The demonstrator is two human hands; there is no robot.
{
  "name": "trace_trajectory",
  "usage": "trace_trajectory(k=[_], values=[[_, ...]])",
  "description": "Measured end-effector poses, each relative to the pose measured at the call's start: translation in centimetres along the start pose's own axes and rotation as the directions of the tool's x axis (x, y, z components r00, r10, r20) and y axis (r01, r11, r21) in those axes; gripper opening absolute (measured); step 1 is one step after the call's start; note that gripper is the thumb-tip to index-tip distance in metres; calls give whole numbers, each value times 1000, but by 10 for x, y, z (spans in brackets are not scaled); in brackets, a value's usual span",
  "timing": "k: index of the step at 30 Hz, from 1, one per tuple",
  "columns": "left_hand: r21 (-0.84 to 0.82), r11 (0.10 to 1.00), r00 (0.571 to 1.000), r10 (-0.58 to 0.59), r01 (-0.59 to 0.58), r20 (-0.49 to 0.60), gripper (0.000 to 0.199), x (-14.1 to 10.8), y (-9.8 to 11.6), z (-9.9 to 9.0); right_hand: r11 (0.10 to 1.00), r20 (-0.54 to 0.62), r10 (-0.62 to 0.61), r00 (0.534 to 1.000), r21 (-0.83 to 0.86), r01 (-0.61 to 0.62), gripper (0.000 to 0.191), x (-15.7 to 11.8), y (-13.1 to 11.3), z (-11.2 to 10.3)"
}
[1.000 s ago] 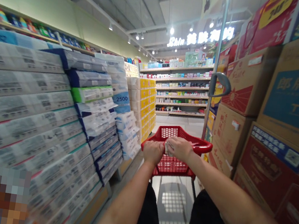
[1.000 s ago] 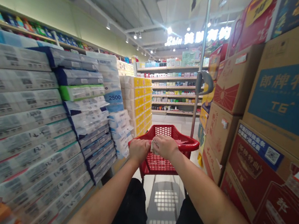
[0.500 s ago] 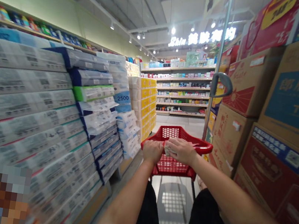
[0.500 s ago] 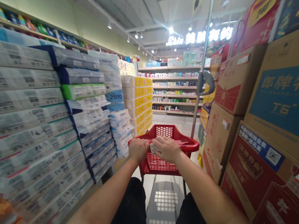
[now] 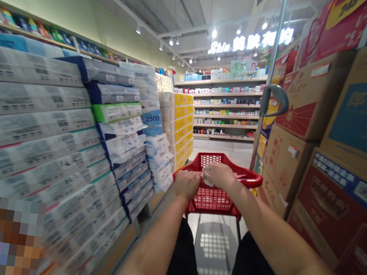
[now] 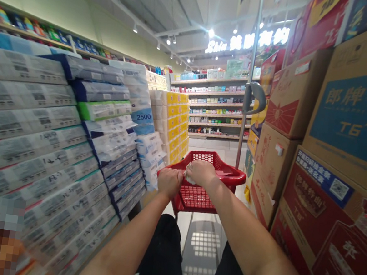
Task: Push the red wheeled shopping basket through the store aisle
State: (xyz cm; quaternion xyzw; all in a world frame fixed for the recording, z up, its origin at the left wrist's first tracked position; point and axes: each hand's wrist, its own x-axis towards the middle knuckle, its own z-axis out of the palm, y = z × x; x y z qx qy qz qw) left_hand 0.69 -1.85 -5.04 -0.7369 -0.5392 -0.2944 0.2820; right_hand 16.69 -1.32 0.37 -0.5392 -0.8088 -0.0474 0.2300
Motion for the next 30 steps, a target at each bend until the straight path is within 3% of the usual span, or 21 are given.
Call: trace_trajectory(k=[3,6,10,12,15,18,21,25,28,30], values=[[10,1000,1000,-2,2,2,35,-3,-8,1,992,82,-57,995,116,48,31,3,14,-1],[-1,1000,998,-27,27,52,37,-2,-15,0,973,30,-194,981,131,189,28,0,16,5],[-131,963,971,-230,236,65,36,8,-9,-8,944,-32,-299,954,139,300,42,-5,6,10],[-253,931,964,-263,263,35,40,15,2,-14,943,0,-230,973,249,223,58,-4,3,9],[-372,924,995,-70,94,76,47,20,20,-20,873,187,-136,973,488,28,84,4,8,5],[-377,925,993,3,41,116,44,17,28,-18,771,224,-100,969,633,-68,79,14,21,2],[-336,942,999,18,-5,35,35,7,24,-10,814,169,30,985,568,-122,39,19,26,5],[-282,959,998,25,-40,-58,24,1,20,-7,947,156,88,984,293,-131,52,14,11,11],[-187,976,993,-99,110,67,28,11,18,-16,996,144,75,987,36,-81,46,9,-7,12],[-89,960,954,-247,264,168,35,20,16,-22,996,157,71,985,34,-77,51,7,-15,10]])
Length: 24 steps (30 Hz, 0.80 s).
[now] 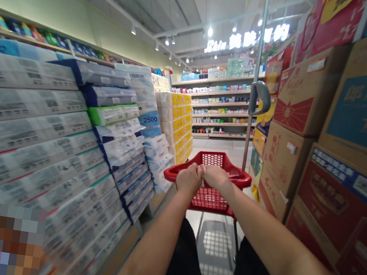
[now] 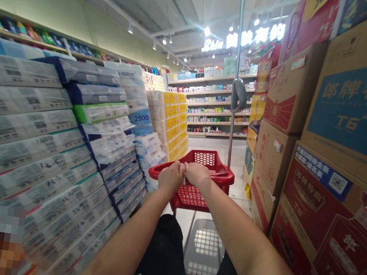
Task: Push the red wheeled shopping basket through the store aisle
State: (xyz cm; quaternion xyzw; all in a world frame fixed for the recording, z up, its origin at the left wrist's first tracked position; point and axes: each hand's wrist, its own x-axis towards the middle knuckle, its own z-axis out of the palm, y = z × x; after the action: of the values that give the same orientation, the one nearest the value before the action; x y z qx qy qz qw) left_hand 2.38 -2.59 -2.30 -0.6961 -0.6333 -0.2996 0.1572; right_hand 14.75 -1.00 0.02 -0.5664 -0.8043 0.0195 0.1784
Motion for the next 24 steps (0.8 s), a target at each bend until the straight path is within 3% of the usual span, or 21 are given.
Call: trace_trajectory(k=[3,9,11,16,21,24], values=[[54,995,996,-81,80,28,35,2,-8,-3,997,19,37,999,70,-38,61,-1,-7,0],[57,992,982,119,-111,-149,27,-24,-23,6,993,-5,111,994,47,-111,60,-3,-11,1],[82,989,986,130,-122,-101,25,-21,-21,3,994,9,108,994,30,-109,57,-4,-9,-2],[130,991,995,18,-31,97,32,-4,-19,-7,993,53,113,992,34,-115,56,-5,2,-8],[63,973,971,225,-221,-75,28,-23,-22,10,986,51,147,988,73,-150,66,-2,17,-8],[81,977,979,202,-199,-35,26,-23,-13,10,978,84,173,981,102,-181,68,0,27,-8]])
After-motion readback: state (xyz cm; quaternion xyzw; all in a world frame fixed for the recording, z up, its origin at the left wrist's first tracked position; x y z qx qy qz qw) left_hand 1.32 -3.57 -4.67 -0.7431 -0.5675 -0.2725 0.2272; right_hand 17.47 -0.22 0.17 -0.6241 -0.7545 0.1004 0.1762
